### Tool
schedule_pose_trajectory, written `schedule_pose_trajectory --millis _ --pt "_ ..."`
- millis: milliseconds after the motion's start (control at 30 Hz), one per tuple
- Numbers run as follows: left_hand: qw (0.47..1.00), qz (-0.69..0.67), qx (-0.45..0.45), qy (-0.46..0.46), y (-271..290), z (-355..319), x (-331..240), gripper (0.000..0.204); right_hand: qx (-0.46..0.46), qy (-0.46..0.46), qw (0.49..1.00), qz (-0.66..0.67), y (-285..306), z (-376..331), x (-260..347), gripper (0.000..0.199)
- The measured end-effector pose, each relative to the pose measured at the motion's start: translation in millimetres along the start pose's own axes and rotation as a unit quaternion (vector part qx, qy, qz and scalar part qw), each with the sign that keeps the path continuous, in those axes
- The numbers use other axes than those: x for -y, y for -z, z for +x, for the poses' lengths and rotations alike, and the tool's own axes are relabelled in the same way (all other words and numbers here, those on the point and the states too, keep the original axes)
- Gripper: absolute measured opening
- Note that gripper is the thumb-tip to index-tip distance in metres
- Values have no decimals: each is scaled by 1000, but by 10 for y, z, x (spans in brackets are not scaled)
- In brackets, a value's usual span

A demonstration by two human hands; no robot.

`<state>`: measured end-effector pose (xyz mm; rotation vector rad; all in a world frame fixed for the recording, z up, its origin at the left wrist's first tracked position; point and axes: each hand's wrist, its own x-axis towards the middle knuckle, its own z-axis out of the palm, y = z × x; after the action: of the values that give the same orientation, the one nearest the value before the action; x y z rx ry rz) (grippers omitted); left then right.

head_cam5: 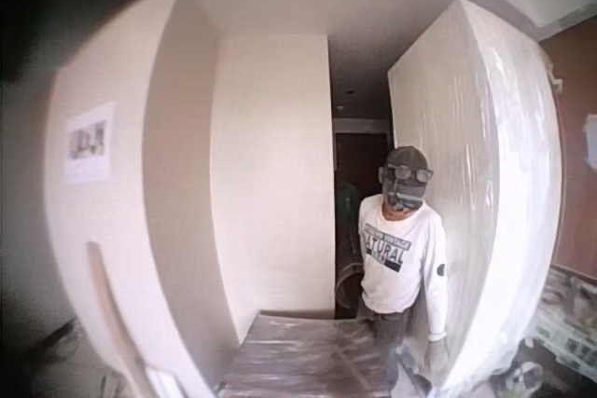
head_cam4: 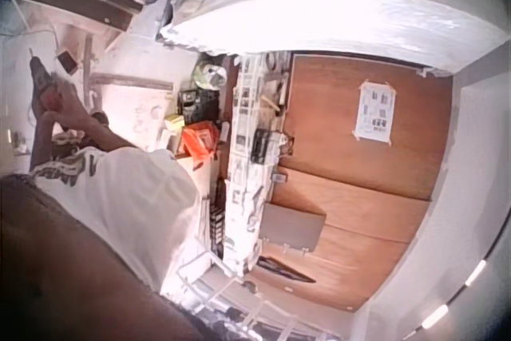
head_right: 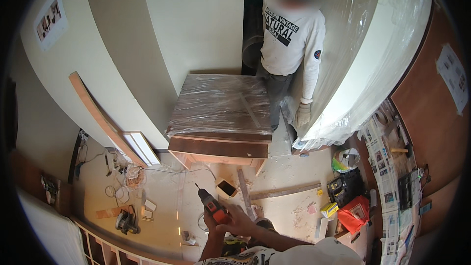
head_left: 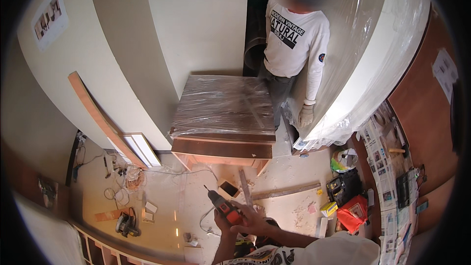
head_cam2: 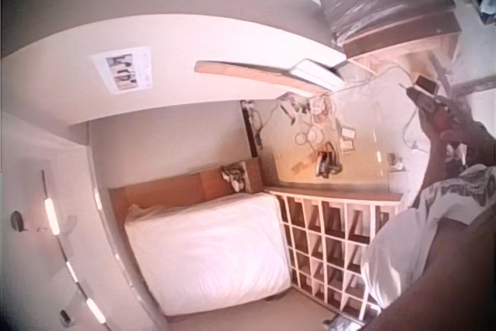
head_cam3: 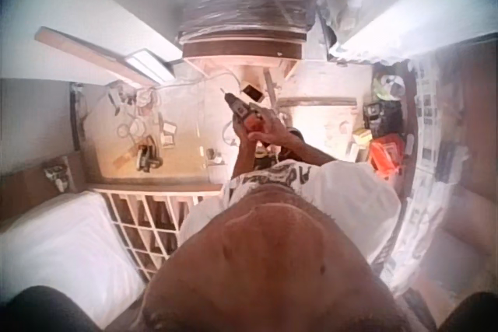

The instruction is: The person assembles a wooden cabinet using a cordless drill and a corded drill to drive screws into pre-drilled holes. They handle wooden panels and a long wooden trim piece, securing them together. Later, they use a broom to sweep sawdust off the floor.

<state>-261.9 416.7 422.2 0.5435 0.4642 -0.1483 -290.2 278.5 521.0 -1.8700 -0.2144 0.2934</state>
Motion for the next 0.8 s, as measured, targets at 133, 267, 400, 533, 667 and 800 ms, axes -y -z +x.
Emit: schedule_pose_trajectory --millis 133,267,400,533,667,800 --pt "988 144 -28 -56 -509 -319 -384 17 -57 77 994 -47 2 -8 206 114" --pt "946 301 2 -118 -596 -504 -528 16 -60 120 990 -41 28 78 128 100" --pt "963 268 -12 -37 -510 -608 -707 17 -108 138 985 -7 -100 49 155 84" --pt "952 302 -35 -32 -370 -731 -780 19 -68 -24 995 71 -84 62 100 56" --pt "948 313 -63 -3 -80 -580 -885 16 -58 -77 983 155 -5 193 125 46" --pt "955 272 -114 -29 -7 -382 -1037 20 -43 -63 983 167 180 471 287 42"
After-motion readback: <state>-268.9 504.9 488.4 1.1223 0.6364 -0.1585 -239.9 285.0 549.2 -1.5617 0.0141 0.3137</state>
